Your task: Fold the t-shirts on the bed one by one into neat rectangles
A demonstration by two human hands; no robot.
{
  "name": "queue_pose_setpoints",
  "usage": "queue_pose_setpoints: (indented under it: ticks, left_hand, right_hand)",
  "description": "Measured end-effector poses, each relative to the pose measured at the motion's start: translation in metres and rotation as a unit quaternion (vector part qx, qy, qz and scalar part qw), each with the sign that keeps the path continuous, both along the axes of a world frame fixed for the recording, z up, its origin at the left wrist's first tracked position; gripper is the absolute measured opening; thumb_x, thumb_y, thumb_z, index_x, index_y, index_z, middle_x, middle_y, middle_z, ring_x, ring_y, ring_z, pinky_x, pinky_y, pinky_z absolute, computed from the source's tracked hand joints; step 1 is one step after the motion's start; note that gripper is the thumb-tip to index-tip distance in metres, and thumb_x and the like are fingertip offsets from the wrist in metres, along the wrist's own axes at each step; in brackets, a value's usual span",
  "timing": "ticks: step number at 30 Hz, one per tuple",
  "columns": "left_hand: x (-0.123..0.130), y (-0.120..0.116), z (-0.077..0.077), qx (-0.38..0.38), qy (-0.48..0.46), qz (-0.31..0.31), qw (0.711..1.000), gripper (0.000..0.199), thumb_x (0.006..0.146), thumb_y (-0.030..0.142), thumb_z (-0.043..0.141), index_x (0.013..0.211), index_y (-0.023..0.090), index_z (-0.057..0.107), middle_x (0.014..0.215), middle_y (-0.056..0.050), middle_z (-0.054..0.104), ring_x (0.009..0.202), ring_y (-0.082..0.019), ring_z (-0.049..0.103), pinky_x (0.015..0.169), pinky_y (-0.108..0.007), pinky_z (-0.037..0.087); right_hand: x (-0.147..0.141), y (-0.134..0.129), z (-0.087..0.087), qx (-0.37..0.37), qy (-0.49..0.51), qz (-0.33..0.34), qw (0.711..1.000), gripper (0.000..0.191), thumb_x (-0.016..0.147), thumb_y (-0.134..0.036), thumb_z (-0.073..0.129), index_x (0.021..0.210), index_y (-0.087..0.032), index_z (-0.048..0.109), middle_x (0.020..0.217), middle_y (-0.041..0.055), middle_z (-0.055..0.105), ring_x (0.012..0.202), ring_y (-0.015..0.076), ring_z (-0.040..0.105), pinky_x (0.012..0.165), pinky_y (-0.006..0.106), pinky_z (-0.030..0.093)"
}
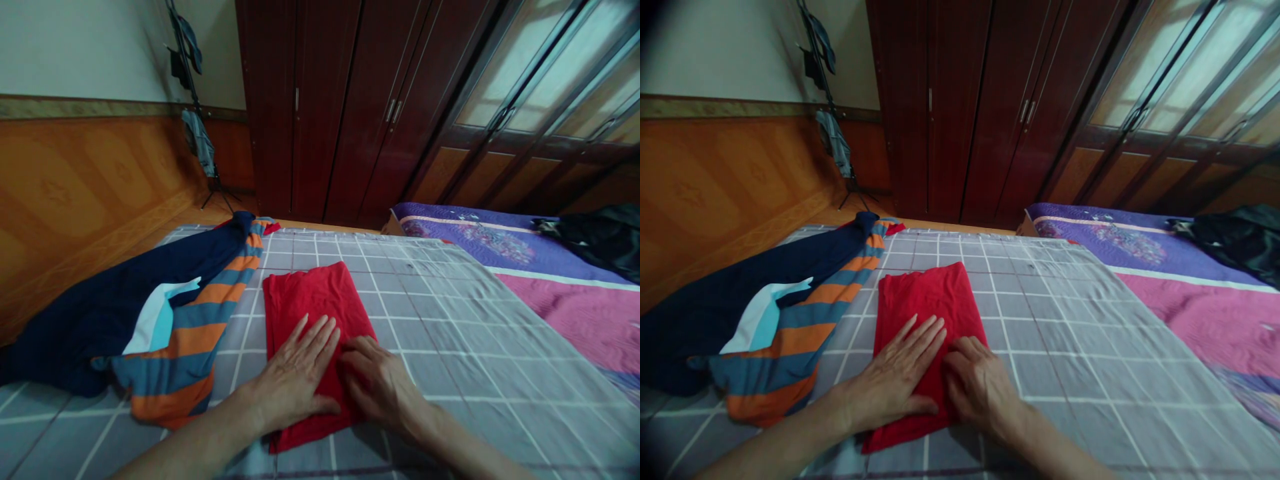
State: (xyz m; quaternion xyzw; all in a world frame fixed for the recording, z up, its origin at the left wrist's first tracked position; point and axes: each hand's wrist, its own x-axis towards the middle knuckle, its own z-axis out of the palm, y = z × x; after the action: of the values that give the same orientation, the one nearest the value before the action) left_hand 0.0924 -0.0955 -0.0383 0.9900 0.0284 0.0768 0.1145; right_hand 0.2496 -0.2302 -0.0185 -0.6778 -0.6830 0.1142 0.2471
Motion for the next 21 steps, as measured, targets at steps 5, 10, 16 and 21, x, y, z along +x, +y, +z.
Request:
queue_pose_setpoints:
  ticks: [5,10,16,21]
  left_hand:
    - [-0.003,0.000,-0.011,0.031,-0.005,-0.021,0.999,0.082,0.083,0.067,0.042,0.146,0.017,0.023,0.153,-0.013,0.018,0.142,-0.027,0.008,0.115,-0.048,0.012]
    - [0.000,-0.003,0.001,0.003,0.003,-0.093,0.996,0.056,0.093,0.051,0.038,0.143,0.026,0.030,0.149,-0.009,0.031,0.141,-0.023,0.016,0.115,-0.045,0.013]
    - [0.000,-0.005,-0.002,-0.043,0.018,-0.073,0.996,0.058,0.087,0.043,0.056,0.141,0.033,0.035,0.155,-0.008,0.013,0.140,-0.031,0.016,0.112,-0.047,0.025]
    - [0.000,-0.005,-0.003,-0.035,0.023,-0.082,0.996,0.055,0.089,0.040,0.054,0.140,0.032,0.036,0.153,-0.008,0.019,0.140,-0.028,0.017,0.113,-0.049,0.020]
  right_hand:
    - [0.028,0.008,-0.012,0.062,-0.105,-0.007,0.992,0.017,0.085,-0.012,0.046,0.086,-0.017,0.062,0.089,0.0092,0.060,0.083,0.0197,0.054,0.075,0.034,0.046]
    - [0.035,0.009,-0.011,0.064,-0.079,0.012,0.995,0.023,0.085,-0.011,0.043,0.097,-0.017,0.061,0.106,0.0111,0.059,0.097,0.0211,0.054,0.083,0.036,0.047]
    - [0.050,0.034,-0.014,0.035,-0.095,0.058,0.993,0.027,0.087,-0.026,0.051,0.112,-0.016,0.057,0.118,0.0133,0.055,0.112,0.0245,0.049,0.096,0.042,0.042]
    - [0.068,0.051,-0.010,0.021,-0.097,0.048,0.994,0.033,0.086,-0.025,0.051,0.117,-0.014,0.056,0.129,0.0147,0.050,0.121,0.0246,0.044,0.102,0.042,0.036]
